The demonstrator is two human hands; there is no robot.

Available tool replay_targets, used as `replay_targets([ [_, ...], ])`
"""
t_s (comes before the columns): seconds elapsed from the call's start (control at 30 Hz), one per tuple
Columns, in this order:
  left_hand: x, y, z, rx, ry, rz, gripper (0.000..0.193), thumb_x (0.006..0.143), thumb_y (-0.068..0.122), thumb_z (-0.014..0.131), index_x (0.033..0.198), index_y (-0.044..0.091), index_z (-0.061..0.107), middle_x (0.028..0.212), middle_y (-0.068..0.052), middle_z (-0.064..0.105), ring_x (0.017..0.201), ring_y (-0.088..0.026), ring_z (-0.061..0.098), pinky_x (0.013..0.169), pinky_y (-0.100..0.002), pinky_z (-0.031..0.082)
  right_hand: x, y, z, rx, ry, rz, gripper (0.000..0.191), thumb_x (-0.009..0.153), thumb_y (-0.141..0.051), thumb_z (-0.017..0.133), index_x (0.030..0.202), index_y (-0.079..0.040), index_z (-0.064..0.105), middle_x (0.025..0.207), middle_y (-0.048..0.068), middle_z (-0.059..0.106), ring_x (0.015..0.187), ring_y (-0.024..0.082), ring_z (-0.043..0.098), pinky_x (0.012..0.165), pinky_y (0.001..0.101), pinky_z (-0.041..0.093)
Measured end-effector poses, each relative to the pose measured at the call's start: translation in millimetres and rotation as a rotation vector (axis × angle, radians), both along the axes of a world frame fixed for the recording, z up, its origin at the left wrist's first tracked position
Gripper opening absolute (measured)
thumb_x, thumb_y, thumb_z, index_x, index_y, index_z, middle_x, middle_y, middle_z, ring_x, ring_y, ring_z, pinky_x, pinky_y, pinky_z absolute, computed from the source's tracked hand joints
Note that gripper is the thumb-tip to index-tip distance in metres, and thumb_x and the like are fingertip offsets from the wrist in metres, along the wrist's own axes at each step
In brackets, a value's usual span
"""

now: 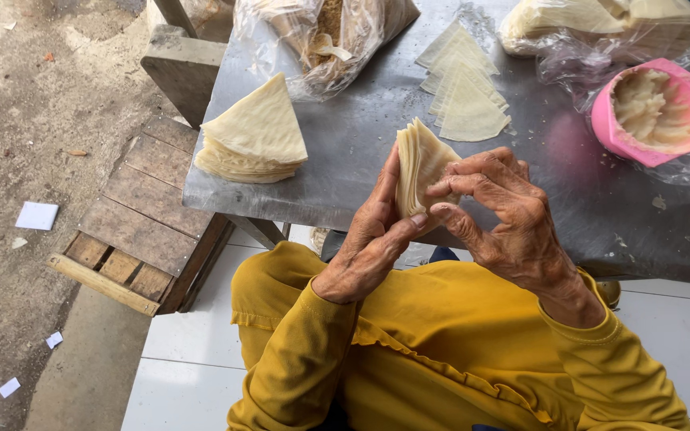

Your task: The person opens a plastic bag and removes thin triangular wrappers. They separate the wrappers, apply a paste from a pink bowl to the edges, and fold them into small packets. The finished packets are stacked on the metal table.

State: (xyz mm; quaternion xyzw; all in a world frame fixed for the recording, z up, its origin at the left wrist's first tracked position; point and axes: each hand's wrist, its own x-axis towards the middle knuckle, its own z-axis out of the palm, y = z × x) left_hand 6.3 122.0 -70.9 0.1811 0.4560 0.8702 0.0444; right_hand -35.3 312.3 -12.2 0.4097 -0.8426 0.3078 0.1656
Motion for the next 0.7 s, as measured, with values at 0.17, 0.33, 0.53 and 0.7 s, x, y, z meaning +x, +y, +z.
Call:
replay_targets([
  [0.17, -1, 15, 1, -0.248, 0.099, 0.128, 0.085, 0.103, -0.002, 0.053, 0.167, 0.004, -0.003, 0.173, -0.016, 0.017, 0.156, -0.024, 0.025, 0.126, -0.036, 0.032, 3, 1, -3, -0.084, 0.090, -0.017, 0.022, 0.083, -0.017, 0.085, 0.100, -0.012, 0.072, 0.108, 0.004, 0.071, 0.109, 0.029, 0.055, 0.101, 0.0413, 0.043],
  [0.33, -1, 20, -2, -0.175, 0.054, 0.086, 0.089, 0.101, 0.003, 0.056, 0.166, 0.005, -0.004, 0.172, -0.014, 0.014, 0.156, -0.024, 0.025, 0.125, -0.038, 0.033, 2, 6, -9, -0.112, 0.016, -0.048, 0.013, 0.090, -0.014, 0.077, 0.099, -0.007, 0.070, 0.107, 0.006, 0.071, 0.108, 0.027, 0.058, 0.099, 0.0418, 0.046],
  [0.53, 0, 30, -3, 0.021, -0.080, 0.076, 0.084, 0.105, 0.015, 0.058, 0.169, 0.008, 0.003, 0.171, -0.014, 0.021, 0.153, -0.023, 0.031, 0.123, -0.038, 0.036, 0, 20, -11, -0.250, -0.273, 0.007, 0.009, 0.097, -0.010, 0.066, 0.104, -0.004, 0.066, 0.108, 0.008, 0.070, 0.112, 0.024, 0.065, 0.099, 0.0361, 0.052],
  [0.7, 3, 32, -2, 0.048, -0.108, 0.101, 0.079, 0.104, 0.012, 0.059, 0.168, 0.009, 0.011, 0.161, -0.015, 0.035, 0.146, -0.023, 0.041, 0.121, -0.040, 0.040, 1, 22, -10, -0.238, -0.277, 0.013, 0.008, 0.097, -0.007, 0.064, 0.104, -0.003, 0.065, 0.109, 0.009, 0.070, 0.109, 0.022, 0.067, 0.099, 0.0349, 0.052],
])
